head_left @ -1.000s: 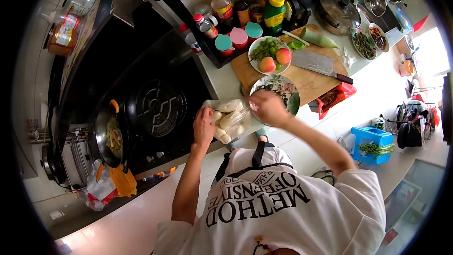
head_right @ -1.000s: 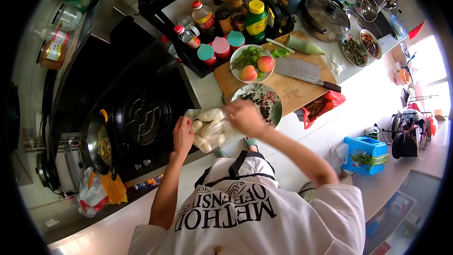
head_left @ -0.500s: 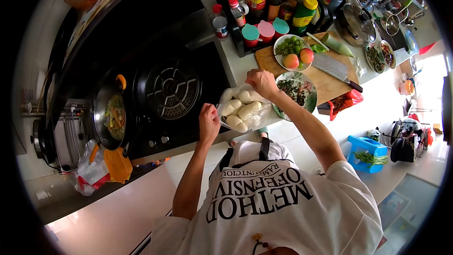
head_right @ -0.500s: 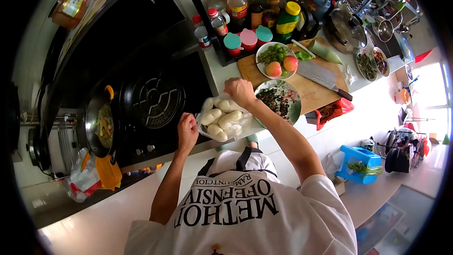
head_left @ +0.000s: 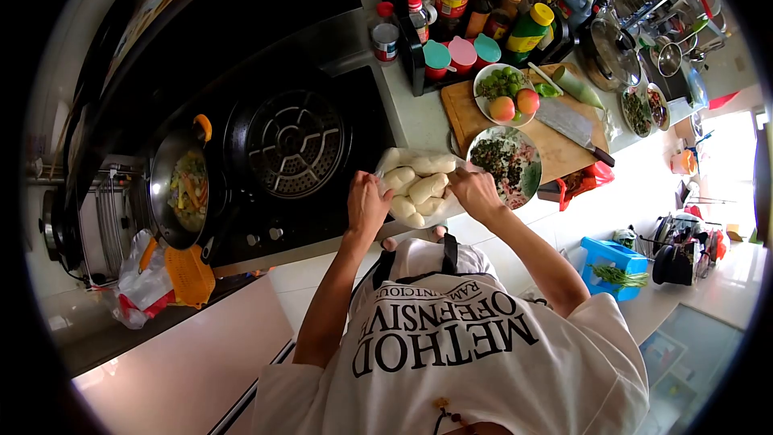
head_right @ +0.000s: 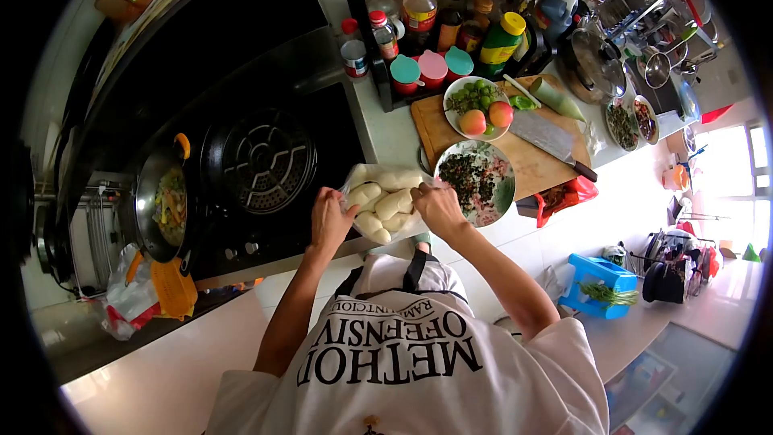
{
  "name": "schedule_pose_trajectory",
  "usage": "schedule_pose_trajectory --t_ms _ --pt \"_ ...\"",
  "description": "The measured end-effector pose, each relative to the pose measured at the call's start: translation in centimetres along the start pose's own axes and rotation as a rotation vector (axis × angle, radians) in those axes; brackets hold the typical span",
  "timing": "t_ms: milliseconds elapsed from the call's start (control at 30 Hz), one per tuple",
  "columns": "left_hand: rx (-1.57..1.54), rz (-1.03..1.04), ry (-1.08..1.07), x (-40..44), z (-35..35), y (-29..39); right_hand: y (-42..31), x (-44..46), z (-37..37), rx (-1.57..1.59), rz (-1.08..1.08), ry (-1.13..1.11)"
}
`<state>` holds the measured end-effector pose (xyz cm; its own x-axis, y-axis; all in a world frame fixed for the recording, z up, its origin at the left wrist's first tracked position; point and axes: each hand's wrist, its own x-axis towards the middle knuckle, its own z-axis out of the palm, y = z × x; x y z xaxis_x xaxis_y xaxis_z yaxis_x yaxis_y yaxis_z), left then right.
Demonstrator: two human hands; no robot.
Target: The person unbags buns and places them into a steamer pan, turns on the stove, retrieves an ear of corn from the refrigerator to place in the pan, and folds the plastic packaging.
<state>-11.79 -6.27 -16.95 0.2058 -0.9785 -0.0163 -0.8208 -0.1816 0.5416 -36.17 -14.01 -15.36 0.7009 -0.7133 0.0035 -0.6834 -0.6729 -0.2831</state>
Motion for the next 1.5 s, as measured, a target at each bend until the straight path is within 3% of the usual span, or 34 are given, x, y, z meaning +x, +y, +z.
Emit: schedule_pose_trajectory --t_ms 100,233,333,400,467,567,667,700,833,867,967,1067,1200,1333,1367,1467,1500 --pt "-0.062 0.025 0.042 0.2 0.8 -0.6 -1.1 -1.5 -1.9 -0.002 0.087 0.263" --pt "-0.276 -0.104 0.104 -0.2 1.2 -0.9 -0.9 -3.1 2.6 0.457 0.654 0.316" --pt "-0.243 -0.157 0.027 0.0 2.8 -3.0 -2.2 -3.6 4.9 0.997 1.136 0.048" --pt "-0.169 -0.112 0.041 0.1 4.2 -4.3 -3.3 -3.2 5.0 1.154 1.167 -0.009" --pt "-0.098 -0.007 0.138 -0.1 5.3 -5.4 -2.7 -3.1 7.1 1.234 1.047 -0.015" --pt "-1.022 -0.458 -0.020 -0.1 6.5 -6.2 -1.7 -3.5 10.4 1.175 0.921 0.197" --pt "-1.481 -0.638 -0.270 -0.8 5.9 -7.5 -3.4 -3.8 7.1 1.246 0.955 0.374" --pt "-1.491 -0.673 -0.232 -1.4 5.2 -6.9 -3.7 -3.8 5.9 1.420 0.968 0.365" --pt "-1.646 -0.689 -0.166 -3.4 4.4 -5.4 -4.0 -3.9 3.4 1.503 0.836 0.391" --pt "-1.682 -0.661 -0.157 -4.2 3.5 -4.6 -4.5 -3.9 2.3 1.574 0.778 0.493" --pt "-1.795 -0.535 -0.122 -6.1 -1.5 -1.4 -4.8 -3.0 -2.9 1.432 0.436 0.473" --pt "-1.906 -0.362 -0.076 -6.3 -7.2 1.4 -5.9 -0.1 -8.8 1.363 0.343 0.284" --pt "-1.903 -0.237 0.002 -5.2 -9.6 -2.0 -7.9 7.1 -12.2 0.996 -0.067 0.152" --pt "-1.953 -0.439 0.086 -3.6 -11.4 -3.9 -11.6 14.8 -13.2 0.855 -0.110 0.111" --pt "-2.102 -0.394 0.016 -3.3 -10.1 -6.4 -12.0 16.9 -12.5 0.844 -0.120 0.085" --pt "-2.268 -0.518 0.015 -2.0 -10.6 -6.9 -12.1 22.3 -11.3 0.683 -0.077 -0.015" --pt "-2.477 -0.597 -0.067 -1.6 -10.9 -7.3 -11.9 23.9 -10.7 0.608 -0.048 -0.051"
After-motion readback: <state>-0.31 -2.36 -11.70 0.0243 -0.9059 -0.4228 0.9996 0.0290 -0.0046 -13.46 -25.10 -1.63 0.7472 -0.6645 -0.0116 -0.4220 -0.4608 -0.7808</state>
